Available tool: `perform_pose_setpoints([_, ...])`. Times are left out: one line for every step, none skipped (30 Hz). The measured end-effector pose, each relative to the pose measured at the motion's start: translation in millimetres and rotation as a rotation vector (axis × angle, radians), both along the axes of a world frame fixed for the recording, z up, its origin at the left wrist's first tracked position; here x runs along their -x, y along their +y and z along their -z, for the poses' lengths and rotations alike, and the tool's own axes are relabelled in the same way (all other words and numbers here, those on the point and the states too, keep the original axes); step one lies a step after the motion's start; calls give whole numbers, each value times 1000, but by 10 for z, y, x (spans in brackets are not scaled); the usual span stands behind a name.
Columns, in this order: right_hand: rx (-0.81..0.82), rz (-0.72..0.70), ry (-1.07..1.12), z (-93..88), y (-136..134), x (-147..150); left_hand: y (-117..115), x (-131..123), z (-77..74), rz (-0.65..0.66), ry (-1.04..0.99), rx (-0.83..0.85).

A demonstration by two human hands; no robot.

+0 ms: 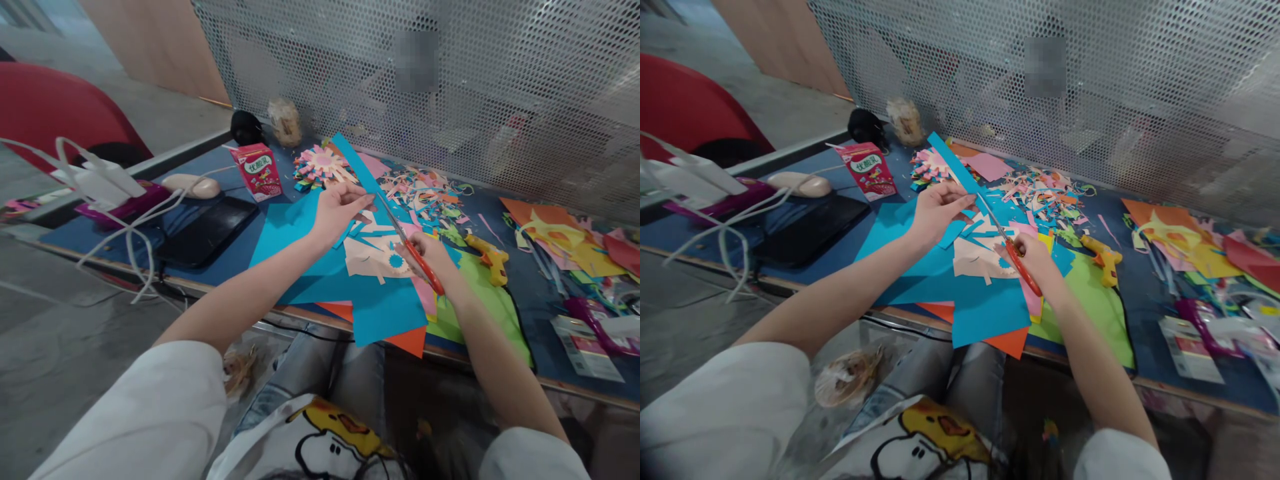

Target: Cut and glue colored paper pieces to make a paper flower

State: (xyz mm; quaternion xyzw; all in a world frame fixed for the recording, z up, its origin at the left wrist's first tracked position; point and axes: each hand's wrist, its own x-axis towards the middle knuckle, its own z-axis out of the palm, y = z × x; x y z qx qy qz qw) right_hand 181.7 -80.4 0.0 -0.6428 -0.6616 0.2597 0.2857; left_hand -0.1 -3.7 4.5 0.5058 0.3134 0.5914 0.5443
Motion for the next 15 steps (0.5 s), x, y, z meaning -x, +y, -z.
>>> perform_pose_setpoints([1, 0, 3, 4, 5, -2, 3, 2, 1, 3, 2, 0])
perform_pose_setpoints([0, 2, 3, 8, 10, -3, 4, 4, 1, 7, 1, 1])
perform_pose_setpoints([0, 3, 1, 11, 15, -2, 1, 4, 1, 11, -1, 4])
perform_pose_setpoints([3, 3, 0, 13, 18, -1, -4, 3, -1, 16, -4, 8])
perform_pose_setpoints([7, 3, 2, 15, 21, 1, -12, 1, -3, 22, -6, 12])
perform_pose_setpoints([7, 4, 6, 15, 23, 4, -22, -2, -5, 29, -7, 14])
perform_pose_setpoints([4, 4, 9, 15, 25, 7, -32, -5, -8, 35, -7, 15])
perform_pose_setpoints([-3, 3, 12, 14, 25, 10, -41, -7, -11, 39, -6, 13])
perform_pose_setpoints([-14, 4, 12, 13, 25, 13, -47, -7, -14, 42, -4, 11])
perform_pose_setpoints([-26, 6, 8, 11, 24, 14, -51, -7, -15, 42, -2, 9])
perform_pose_setpoints([-36, 9, 1, 9, 24, 16, -52, -5, -15, 41, -1, 8])
perform_pose_setpoints([-43, 13, -6, 7, 24, 16, -50, -2, -12, 41, 1, 6])
perform_pose_setpoints([-47, 18, -10, 7, 24, 17, -46, 1, -7, 41, 3, 4])
perform_pose_setpoints([-49, 21, -11, 8, 25, 19, -40, 4, 0, 42, 5, 3])
perform_pose_setpoints([-48, 22, -8, 10, 27, 21, -35, 5, 8, 41, 7, 2])
